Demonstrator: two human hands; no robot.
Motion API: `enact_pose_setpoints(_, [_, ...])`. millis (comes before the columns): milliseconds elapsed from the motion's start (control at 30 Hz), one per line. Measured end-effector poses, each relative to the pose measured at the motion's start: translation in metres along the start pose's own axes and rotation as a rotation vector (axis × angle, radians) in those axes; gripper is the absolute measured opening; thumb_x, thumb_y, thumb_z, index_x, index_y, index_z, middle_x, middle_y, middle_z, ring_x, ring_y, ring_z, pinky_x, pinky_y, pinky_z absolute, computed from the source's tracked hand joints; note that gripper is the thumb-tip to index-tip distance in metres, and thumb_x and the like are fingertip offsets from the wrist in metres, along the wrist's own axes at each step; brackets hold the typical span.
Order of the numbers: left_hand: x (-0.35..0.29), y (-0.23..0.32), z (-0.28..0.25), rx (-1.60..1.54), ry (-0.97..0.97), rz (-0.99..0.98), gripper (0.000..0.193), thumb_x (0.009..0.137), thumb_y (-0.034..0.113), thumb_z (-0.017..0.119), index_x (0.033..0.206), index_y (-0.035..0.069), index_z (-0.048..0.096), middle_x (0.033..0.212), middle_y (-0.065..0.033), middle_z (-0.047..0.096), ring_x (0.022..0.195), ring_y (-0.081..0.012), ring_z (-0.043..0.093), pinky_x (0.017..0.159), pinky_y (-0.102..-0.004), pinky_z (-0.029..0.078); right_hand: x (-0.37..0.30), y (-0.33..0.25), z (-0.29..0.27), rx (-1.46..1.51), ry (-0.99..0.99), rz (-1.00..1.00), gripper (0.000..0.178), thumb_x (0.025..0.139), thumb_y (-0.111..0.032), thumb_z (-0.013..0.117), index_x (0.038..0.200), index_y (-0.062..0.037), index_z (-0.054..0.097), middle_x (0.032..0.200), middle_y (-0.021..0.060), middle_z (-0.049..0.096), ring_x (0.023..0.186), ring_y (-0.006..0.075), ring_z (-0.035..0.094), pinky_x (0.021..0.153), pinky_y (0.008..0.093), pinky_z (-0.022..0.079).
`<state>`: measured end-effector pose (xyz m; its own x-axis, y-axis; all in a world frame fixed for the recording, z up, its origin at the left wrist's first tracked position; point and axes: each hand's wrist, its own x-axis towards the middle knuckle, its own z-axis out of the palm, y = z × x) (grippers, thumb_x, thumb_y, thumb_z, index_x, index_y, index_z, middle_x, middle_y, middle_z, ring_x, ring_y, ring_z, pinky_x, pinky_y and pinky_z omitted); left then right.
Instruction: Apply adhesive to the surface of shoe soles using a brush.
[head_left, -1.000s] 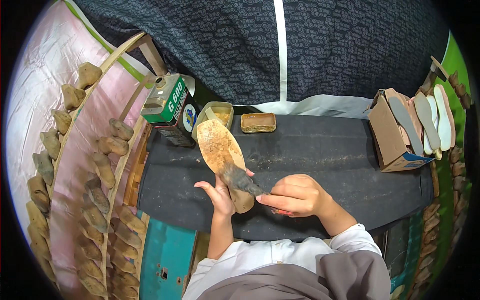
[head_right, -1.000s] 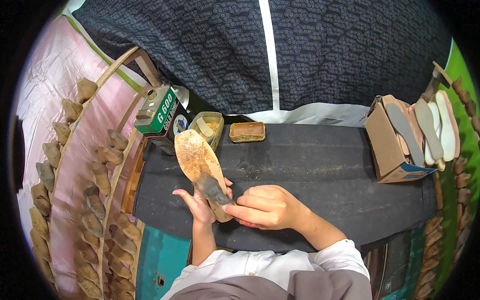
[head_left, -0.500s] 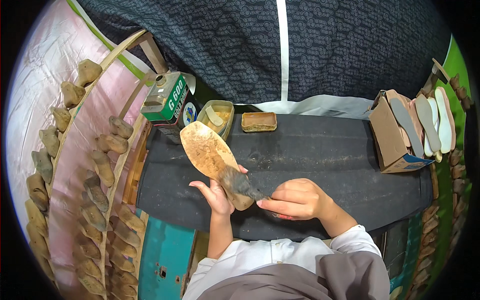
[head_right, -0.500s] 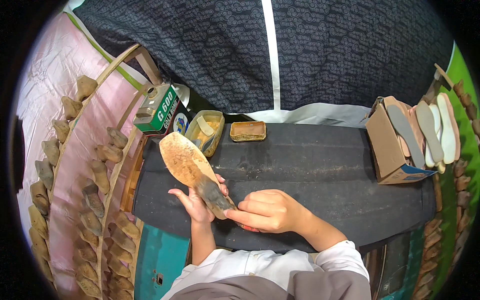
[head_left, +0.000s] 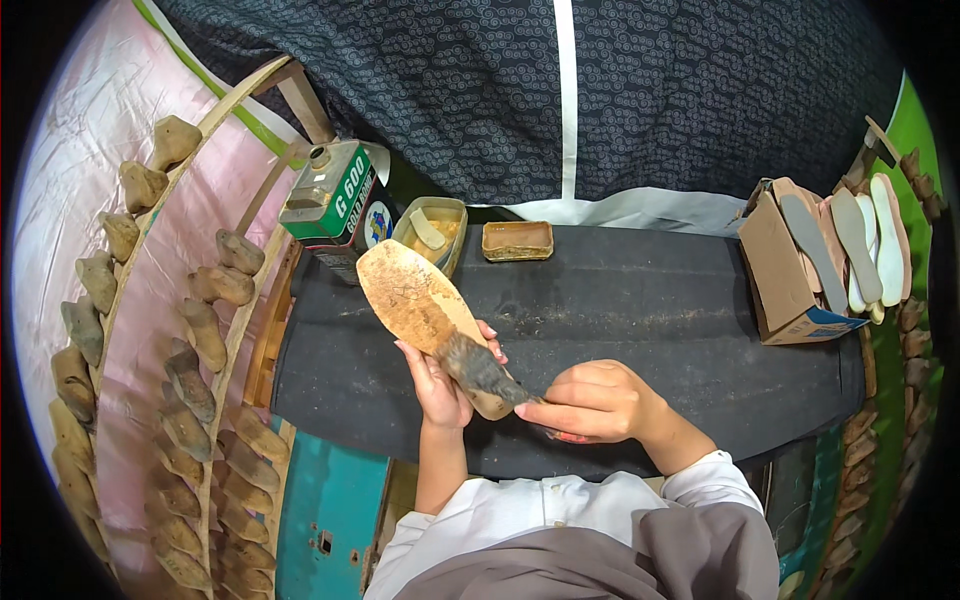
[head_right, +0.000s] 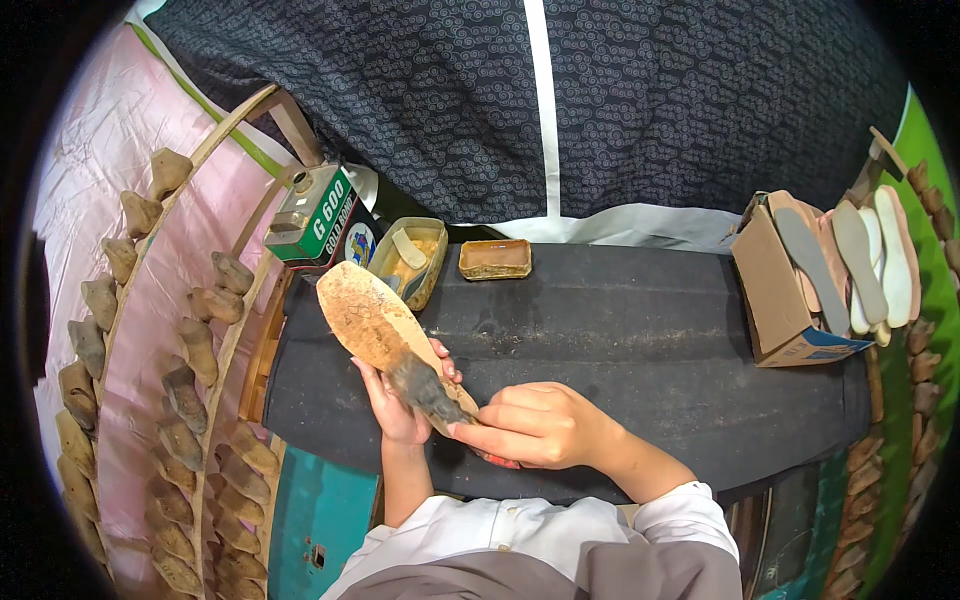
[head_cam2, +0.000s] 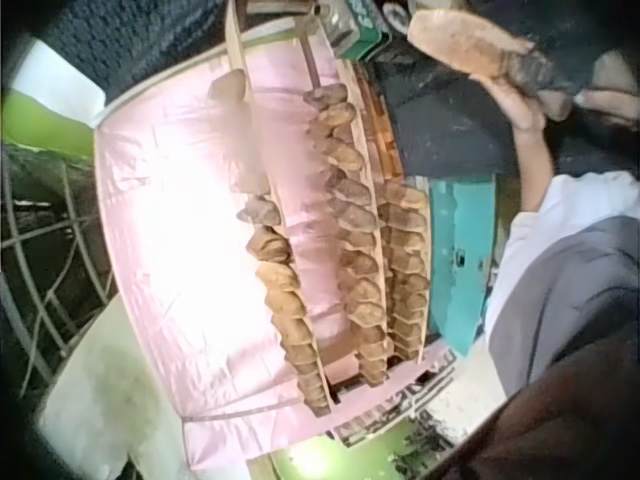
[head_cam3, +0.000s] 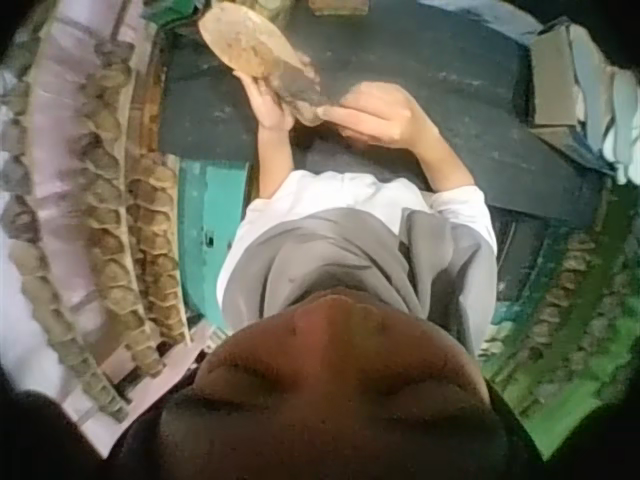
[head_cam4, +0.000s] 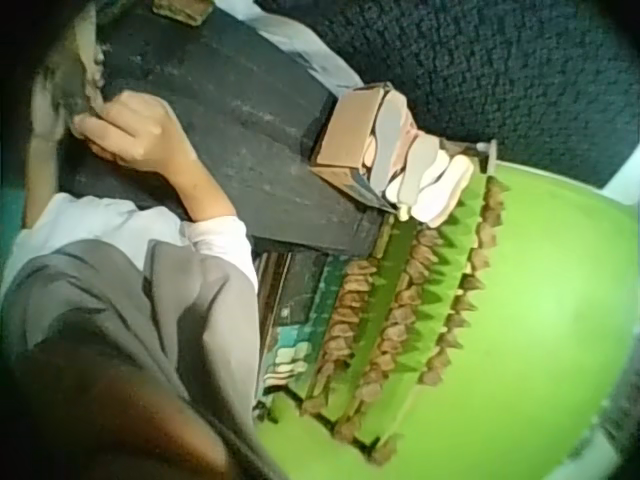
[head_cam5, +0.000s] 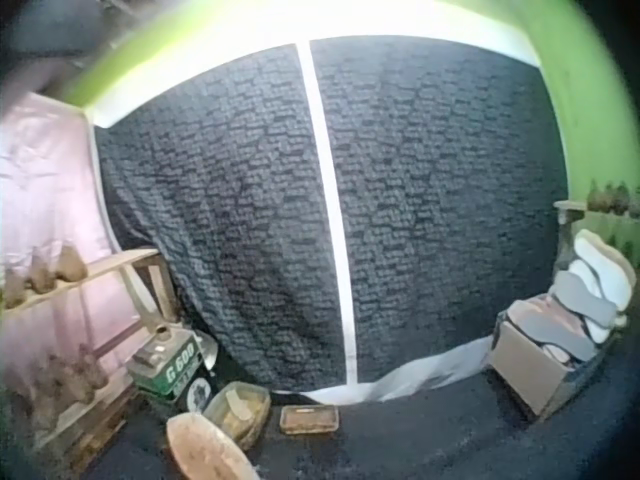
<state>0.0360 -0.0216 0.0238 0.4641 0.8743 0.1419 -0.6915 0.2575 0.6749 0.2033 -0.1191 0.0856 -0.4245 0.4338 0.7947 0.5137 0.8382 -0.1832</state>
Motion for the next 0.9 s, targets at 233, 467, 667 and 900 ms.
enact_pose_setpoints(233, [0.003,-0.002,-0.003,0.014,-0.012,0.002,0.081,0.086,0.069,0.006,0.120,0.005,0.042,0.096,-0.0138,0.054,0.078,-0.0213,0.056,0.070,-0.0368,0.049,-0.005,-0.002,-0.003,0.037,-0.105,0.034,0.035,0.065,-0.007,0.067,0.099,-0.0028,0.064,0.074,0.0031,0.055,0.062,0.0159,0.055,0.051,0.0268,0.046])
enact_pose_setpoints(467, [0.001,-0.003,0.001,-0.025,0.035,0.020,0.077,0.087,0.069,0.010,0.118,0.006,0.042,0.095,-0.0137,0.052,0.076,-0.0226,0.054,0.068,-0.0369,0.046,-0.001,0.005,-0.001,0.069,0.005,0.014,0.032,0.065,-0.006,0.066,0.097,-0.0010,0.064,0.073,0.0042,0.055,0.058,0.0178,0.053,0.047,0.0293,0.044])
enact_pose_setpoints(667, [0.001,0.000,-0.005,0.017,0.038,0.021,0.077,0.087,0.069,0.009,0.119,0.007,0.041,0.094,-0.0141,0.052,0.074,-0.0223,0.054,0.065,-0.0358,0.047,-0.007,0.007,0.002,0.128,-0.101,0.011,0.032,0.066,-0.007,0.066,0.097,0.0001,0.064,0.073,0.0051,0.055,0.058,0.0186,0.054,0.047,0.0292,0.044])
enact_pose_setpoints(900, [-0.005,-0.005,-0.002,0.115,0.169,0.003,0.077,0.088,0.067,0.009,0.122,0.006,0.040,0.097,-0.0139,0.056,0.076,-0.0235,0.058,0.069,-0.0357,0.049,0.013,0.011,-0.006,-0.051,0.110,-0.021,0.034,0.067,-0.009,0.067,0.099,-0.0001,0.064,0.073,0.0060,0.054,0.060,0.0189,0.055,0.049,0.0301,0.044])
